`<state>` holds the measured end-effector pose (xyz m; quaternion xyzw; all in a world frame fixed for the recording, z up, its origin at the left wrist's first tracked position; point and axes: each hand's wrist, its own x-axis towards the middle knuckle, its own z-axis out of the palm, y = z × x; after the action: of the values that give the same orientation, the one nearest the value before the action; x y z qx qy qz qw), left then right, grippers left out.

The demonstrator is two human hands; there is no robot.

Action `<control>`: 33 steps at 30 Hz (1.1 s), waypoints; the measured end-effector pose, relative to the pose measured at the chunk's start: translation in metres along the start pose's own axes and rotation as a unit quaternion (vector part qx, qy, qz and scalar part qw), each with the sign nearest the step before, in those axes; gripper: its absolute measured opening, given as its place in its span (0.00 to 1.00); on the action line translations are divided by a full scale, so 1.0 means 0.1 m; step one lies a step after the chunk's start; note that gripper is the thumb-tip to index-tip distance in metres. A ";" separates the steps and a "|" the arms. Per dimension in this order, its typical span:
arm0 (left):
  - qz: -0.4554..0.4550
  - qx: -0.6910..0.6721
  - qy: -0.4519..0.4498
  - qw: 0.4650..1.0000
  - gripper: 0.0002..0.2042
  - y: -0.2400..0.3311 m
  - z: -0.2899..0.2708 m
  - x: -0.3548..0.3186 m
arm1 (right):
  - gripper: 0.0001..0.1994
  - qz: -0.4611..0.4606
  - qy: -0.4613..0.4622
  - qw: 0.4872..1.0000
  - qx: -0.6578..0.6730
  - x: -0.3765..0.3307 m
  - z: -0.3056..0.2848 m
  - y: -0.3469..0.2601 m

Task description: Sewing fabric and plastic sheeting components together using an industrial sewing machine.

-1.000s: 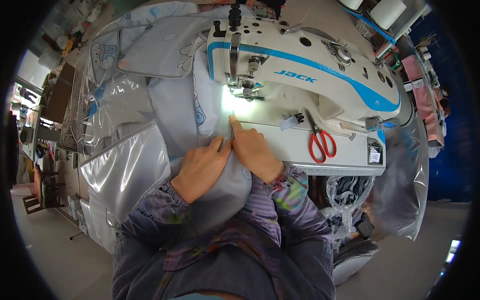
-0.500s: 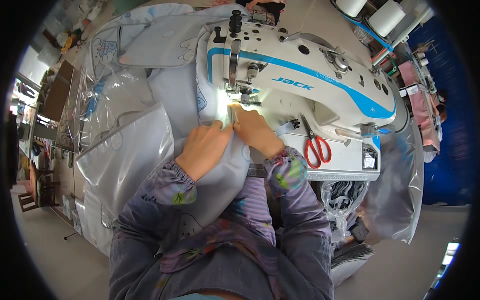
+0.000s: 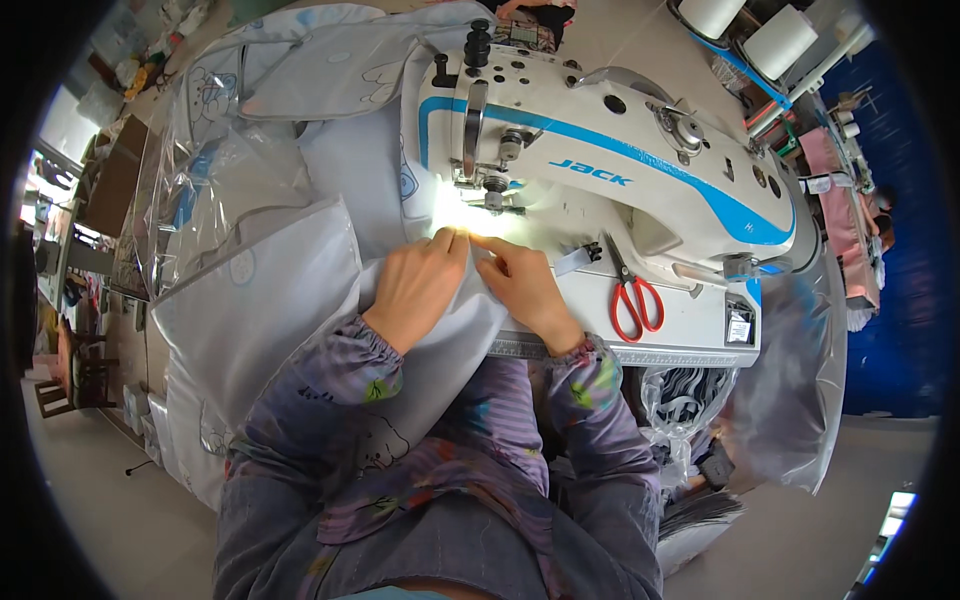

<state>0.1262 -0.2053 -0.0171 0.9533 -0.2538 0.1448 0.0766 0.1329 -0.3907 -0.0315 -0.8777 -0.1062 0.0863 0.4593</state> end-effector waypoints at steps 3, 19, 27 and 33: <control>-0.002 0.001 0.004 1.000 0.03 -0.03 0.04 0.03 | 0.19 -0.026 0.030 0.998 -0.054 0.05 0.02 -0.03; 0.149 0.035 0.066 0.986 0.13 -0.96 0.23 0.41 | 0.18 -0.068 0.167 0.980 -0.079 0.15 0.44 -0.01; -0.148 -0.286 0.100 0.941 0.24 -0.21 -0.08 -1.01 | 0.28 0.022 0.000 0.945 0.325 -0.61 0.59 -0.29; -0.576 -0.281 0.141 0.755 0.20 -1.53 -0.24 -3.52 | 0.34 0.059 -0.077 0.929 0.358 -1.27 0.73 -0.27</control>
<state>-0.0943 0.0936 -0.1162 0.8237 0.3274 0.1279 0.4449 -0.0103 -0.3517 -0.0433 -0.6505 -0.0515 0.2123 0.7274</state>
